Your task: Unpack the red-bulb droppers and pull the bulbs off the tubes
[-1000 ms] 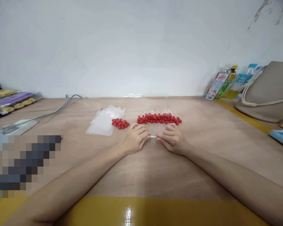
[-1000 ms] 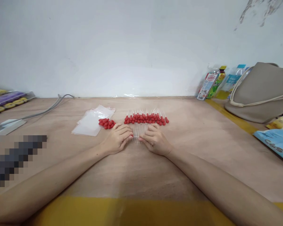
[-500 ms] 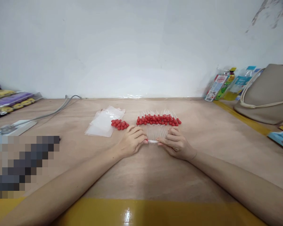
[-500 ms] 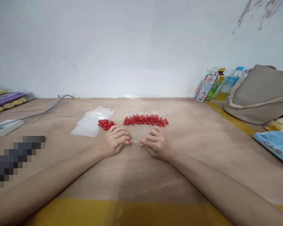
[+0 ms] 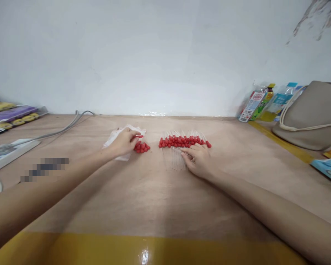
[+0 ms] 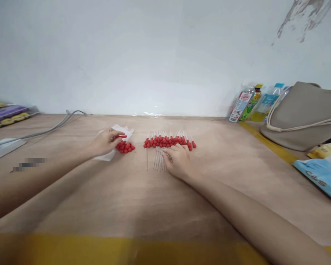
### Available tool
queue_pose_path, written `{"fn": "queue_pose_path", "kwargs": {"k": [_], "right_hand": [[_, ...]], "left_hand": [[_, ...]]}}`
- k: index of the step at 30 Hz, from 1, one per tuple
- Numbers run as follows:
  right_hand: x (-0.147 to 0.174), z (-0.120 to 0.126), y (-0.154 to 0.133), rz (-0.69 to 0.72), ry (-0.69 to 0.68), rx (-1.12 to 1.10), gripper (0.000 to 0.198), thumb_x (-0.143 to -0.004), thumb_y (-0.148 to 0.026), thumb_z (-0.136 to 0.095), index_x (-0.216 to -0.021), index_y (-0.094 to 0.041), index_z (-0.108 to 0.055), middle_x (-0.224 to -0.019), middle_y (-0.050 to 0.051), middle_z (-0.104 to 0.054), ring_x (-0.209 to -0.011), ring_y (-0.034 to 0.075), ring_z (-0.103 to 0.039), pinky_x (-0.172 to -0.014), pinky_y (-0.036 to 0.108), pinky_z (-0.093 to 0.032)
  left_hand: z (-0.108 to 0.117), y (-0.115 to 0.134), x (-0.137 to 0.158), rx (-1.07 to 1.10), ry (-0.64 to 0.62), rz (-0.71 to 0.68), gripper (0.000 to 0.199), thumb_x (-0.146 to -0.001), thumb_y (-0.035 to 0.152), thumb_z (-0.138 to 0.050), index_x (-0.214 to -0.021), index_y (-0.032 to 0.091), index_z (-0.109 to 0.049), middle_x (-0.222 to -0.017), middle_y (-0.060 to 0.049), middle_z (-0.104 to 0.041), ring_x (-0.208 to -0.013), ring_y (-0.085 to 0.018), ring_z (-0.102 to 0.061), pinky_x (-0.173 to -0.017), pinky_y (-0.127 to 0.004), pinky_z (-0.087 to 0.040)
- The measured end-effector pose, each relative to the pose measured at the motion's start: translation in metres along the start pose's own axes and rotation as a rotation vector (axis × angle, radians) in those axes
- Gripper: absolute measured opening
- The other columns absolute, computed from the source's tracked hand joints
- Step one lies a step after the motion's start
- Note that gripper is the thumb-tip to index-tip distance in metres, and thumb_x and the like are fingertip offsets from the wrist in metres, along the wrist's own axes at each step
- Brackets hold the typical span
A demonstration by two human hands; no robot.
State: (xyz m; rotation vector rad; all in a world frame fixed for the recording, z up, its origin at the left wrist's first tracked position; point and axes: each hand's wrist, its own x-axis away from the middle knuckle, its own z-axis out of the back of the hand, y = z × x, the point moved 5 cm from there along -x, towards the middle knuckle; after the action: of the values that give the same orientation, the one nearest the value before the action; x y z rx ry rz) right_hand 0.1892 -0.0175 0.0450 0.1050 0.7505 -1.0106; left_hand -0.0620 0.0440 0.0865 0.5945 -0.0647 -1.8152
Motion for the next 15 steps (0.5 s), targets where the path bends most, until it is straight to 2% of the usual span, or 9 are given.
{"fn": "queue_pose_path", "kwargs": {"k": [1, 3, 6, 10, 15], "right_hand": [[-0.004, -0.003, -0.003, -0.023, -0.014, 0.010, 0.023, -0.084, -0.027, -0.046, -0.089, -0.021, -0.068, -0.066, 0.002, -0.061, -0.068, 0.015, -0.048, -0.069, 0.030, -0.025], [-0.012, -0.010, -0.010, -0.047, -0.043, 0.041, 0.023, -0.084, -0.026, -0.046, -0.086, -0.020, -0.068, -0.067, 0.003, -0.063, -0.069, 0.015, -0.049, -0.069, 0.030, -0.023], [-0.021, -0.020, -0.022, -0.021, -0.087, 0.110, 0.022, -0.082, -0.021, -0.045, -0.078, -0.019, -0.066, -0.068, 0.004, -0.064, -0.072, 0.016, -0.050, -0.068, 0.031, -0.021], [-0.025, -0.030, -0.032, 0.013, -0.119, 0.215, 0.019, -0.078, -0.016, -0.045, -0.066, -0.017, -0.061, -0.068, 0.004, -0.063, -0.072, 0.016, -0.049, -0.067, 0.033, -0.020], [-0.020, -0.030, -0.041, 0.036, -0.151, 0.253, 0.020, -0.080, -0.019, -0.044, -0.066, -0.016, -0.059, -0.072, 0.006, -0.063, -0.074, 0.017, -0.050, -0.068, 0.035, -0.020]], "left_hand": [[0.001, -0.011, -0.008, 0.007, -0.066, 0.099, 0.025, -0.076, 0.024, -0.049, -0.098, 0.019, -0.060, -0.081, -0.004, -0.056, -0.075, -0.017, -0.057, -0.070, -0.030, -0.046], [0.003, -0.032, -0.019, 0.061, -0.104, 0.263, 0.033, -0.072, 0.030, -0.055, -0.103, 0.021, -0.057, -0.086, -0.003, -0.060, -0.075, -0.017, -0.058, -0.065, -0.027, -0.045], [-0.005, -0.053, -0.027, 0.134, -0.129, 0.396, 0.033, -0.062, 0.036, -0.065, -0.091, 0.020, -0.060, -0.089, -0.004, -0.063, -0.079, -0.019, -0.058, -0.061, -0.025, -0.043], [-0.018, -0.063, -0.026, 0.190, -0.196, 0.419, 0.028, -0.062, 0.042, -0.065, -0.075, 0.017, -0.062, -0.074, -0.004, -0.066, -0.068, -0.016, -0.058, -0.057, -0.024, -0.043], [-0.011, -0.059, -0.025, 0.168, -0.092, 0.398, 0.026, -0.070, 0.042, -0.056, -0.078, 0.017, -0.060, -0.081, -0.004, -0.065, -0.072, -0.016, -0.057, -0.061, -0.024, -0.042]]}}
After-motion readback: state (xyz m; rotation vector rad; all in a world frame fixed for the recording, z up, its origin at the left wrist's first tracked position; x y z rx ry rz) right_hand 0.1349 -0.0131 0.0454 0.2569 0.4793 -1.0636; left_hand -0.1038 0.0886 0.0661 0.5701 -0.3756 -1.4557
